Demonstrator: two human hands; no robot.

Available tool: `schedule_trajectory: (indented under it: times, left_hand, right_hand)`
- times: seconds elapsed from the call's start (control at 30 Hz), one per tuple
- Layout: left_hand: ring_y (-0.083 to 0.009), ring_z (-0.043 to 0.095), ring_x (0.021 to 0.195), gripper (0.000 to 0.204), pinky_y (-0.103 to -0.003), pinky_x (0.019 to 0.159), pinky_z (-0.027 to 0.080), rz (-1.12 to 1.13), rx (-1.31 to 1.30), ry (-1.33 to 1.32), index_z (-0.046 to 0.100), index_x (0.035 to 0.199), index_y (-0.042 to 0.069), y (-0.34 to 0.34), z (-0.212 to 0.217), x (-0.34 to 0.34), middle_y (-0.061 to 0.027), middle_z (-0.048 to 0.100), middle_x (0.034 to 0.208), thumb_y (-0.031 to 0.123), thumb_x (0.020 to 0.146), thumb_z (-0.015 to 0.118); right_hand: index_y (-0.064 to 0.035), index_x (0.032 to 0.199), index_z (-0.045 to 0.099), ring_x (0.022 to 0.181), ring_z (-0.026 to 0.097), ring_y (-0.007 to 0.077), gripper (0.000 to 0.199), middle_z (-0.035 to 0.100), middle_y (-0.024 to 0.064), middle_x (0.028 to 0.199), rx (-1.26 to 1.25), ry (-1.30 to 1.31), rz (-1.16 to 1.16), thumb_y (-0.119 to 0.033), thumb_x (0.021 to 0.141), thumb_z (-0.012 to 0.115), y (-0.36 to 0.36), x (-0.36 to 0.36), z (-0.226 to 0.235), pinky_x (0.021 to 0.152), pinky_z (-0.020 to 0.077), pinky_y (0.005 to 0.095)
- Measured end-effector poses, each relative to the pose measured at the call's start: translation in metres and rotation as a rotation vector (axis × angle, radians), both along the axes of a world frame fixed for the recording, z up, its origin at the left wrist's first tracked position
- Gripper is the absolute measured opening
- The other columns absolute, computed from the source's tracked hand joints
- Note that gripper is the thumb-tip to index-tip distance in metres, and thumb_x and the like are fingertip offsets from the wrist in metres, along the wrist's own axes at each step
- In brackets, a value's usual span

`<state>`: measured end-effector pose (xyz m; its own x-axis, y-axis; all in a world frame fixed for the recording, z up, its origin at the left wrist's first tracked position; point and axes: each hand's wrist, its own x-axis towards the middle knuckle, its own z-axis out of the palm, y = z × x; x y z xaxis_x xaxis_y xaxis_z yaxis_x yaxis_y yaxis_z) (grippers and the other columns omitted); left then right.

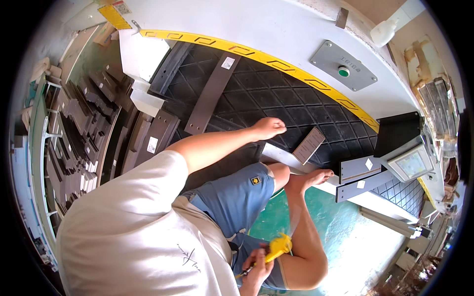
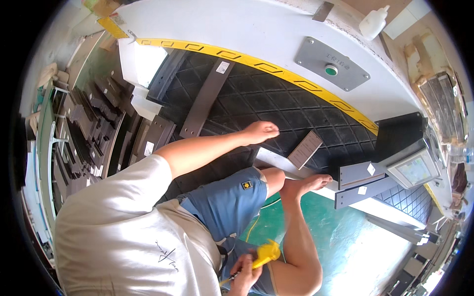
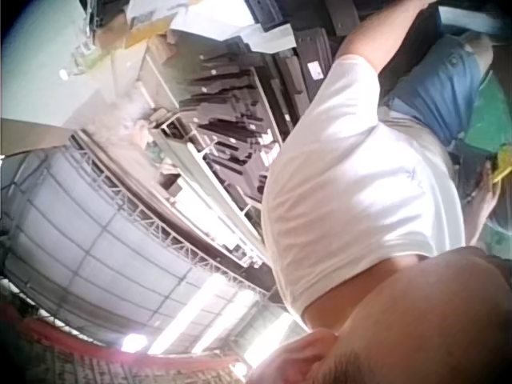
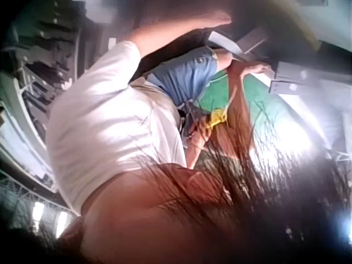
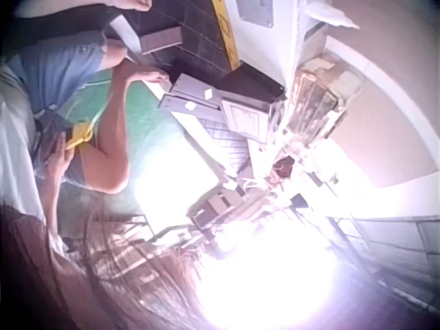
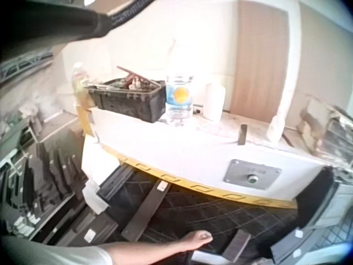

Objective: The person places metal pieces onto a machine platform, blows dust off the pieces with an air blow gun, positions them on the work surface, and stacks them onto a side tray.

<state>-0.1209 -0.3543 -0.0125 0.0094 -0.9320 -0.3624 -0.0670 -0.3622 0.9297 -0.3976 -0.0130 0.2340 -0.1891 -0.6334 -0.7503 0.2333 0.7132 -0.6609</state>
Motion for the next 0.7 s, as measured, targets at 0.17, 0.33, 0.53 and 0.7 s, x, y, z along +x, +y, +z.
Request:
schedule_trajectory:
  times: [0.17, 0.33, 0.53, 0.7]
  left_hand:
    - [-0.0334, 0.078, 0.103, 0.05, -0.047, 0.088, 0.06, -0.273, -0.156, -0.394, 0.073, 0.12, 0.003, -0.047, 0.0, -0.082, -0.0162, 0.081, 0.107, 0.043, 0.091, 0.08]
    - [-0.0373, 0.075, 0.108, 0.057, -0.052, 0.091, 0.058, -0.383, -0.157, -0.77, 0.072, 0.119, 0.004, -0.061, 0.005, -0.102, -0.0175, 0.08, 0.111, 0.049, 0.085, 0.083]
    - [-0.0373, 0.074, 0.113, 0.047, -0.054, 0.094, 0.057, -0.271, 0.011, -0.689, 0.077, 0.114, 0.007, -0.071, -0.003, -0.111, -0.0181, 0.079, 0.114, 0.05, 0.096, 0.072]
    - [-0.0354, 0.074, 0.114, 0.044, -0.05, 0.097, 0.057, -0.279, 0.061, -0.586, 0.081, 0.111, 0.01, -0.072, -0.008, -0.097, -0.0157, 0.08, 0.118, 0.05, 0.102, 0.064]
  right_hand:
    - [-0.0025, 0.137, 0.056, 0.053, 0.056, 0.0119, 0.039, 0.07, 0.0076, 0.088, 0.144, -0.081, 0.291, -0.016, 0.103, 0.069, 0.02, -0.016, 0.007, 0.045, 0.0405, 0.0261]
    - [-0.0072, 0.159, 0.042, 0.1, 0.077, 0.032, 0.071, 0.071, 0.0239, 0.132, 0.146, -0.264, -0.006, -0.013, 0.093, 0.068, 0.012, -0.007, 0.003, 0.078, 0.0636, 0.037]
    - [-0.0166, 0.165, 0.036, 0.135, 0.062, 0.0436, 0.076, 0.059, 0.0247, 0.151, -0.111, -0.559, -0.086, -0.038, 0.099, 0.067, 0.031, -0.013, -0.033, 0.103, 0.0582, 0.0522]
    - [-0.0163, 0.164, 0.038, 0.12, 0.066, 0.0397, 0.09, 0.068, 0.0207, 0.13, -0.017, -0.538, -0.216, -0.082, 0.102, 0.043, 0.016, -0.002, -0.024, 0.09, 0.0564, 0.0427]
